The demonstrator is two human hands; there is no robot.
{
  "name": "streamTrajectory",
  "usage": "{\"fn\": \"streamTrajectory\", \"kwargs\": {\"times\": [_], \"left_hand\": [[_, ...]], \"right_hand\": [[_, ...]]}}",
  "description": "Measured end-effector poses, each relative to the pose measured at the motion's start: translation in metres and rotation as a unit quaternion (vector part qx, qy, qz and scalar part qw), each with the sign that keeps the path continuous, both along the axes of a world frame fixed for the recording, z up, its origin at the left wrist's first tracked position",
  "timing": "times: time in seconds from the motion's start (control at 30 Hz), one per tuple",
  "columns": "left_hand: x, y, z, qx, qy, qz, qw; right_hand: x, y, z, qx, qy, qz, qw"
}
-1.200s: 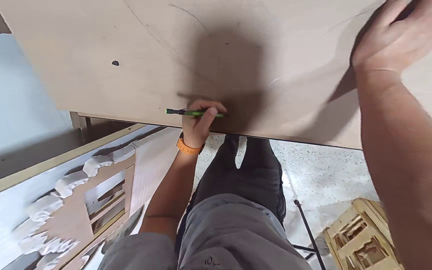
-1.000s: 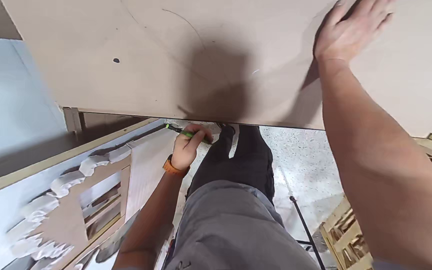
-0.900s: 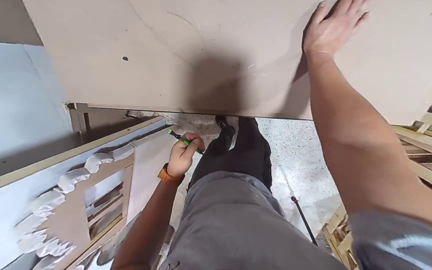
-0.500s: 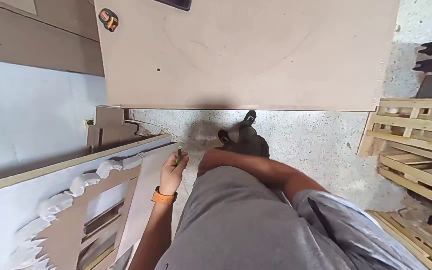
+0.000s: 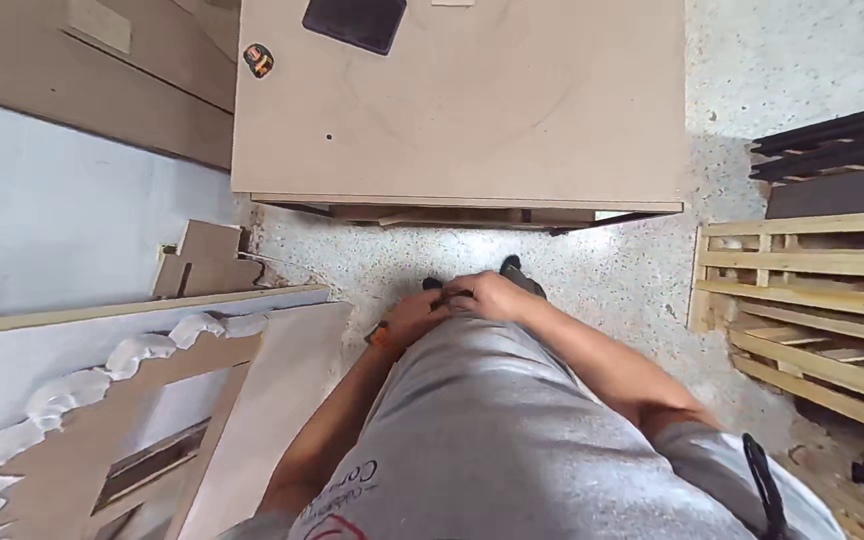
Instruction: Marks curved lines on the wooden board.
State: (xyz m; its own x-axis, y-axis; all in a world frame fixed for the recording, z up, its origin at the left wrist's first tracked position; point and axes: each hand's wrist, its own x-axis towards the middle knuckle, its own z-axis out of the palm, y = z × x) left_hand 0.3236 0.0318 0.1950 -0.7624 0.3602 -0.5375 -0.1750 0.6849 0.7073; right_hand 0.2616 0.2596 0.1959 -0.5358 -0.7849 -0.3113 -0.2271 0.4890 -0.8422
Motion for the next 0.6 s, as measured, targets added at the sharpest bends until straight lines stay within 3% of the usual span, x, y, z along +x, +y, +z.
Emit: {"fn": "streamTrajectory", "kwargs": {"times": [0.17,0.37,0.47,0.6], "left_hand": [[0.010,0.044,0.009,0.058,0.029,0.090,0.994],[0.028,0.156,0.005,0.119,0.023,0.192,0.974],[0.021,0.220,0.004,0.124,0.036,0.167,0.977],[0.008,0.269,0.021,0.203,-0.010,0.261,0.944]], "right_hand": [[0.016,0.063,-0.005,-0.041,0.001,-0.084,0.996],[0.002,0.201,0.001,0.007,0.007,-0.029,1.000],[0.006,0.250,-0.003,0.024,0.038,0.019,0.999],[0.013,0.287,-0.010,-0.033,0.029,-0.051,0.998]]}}
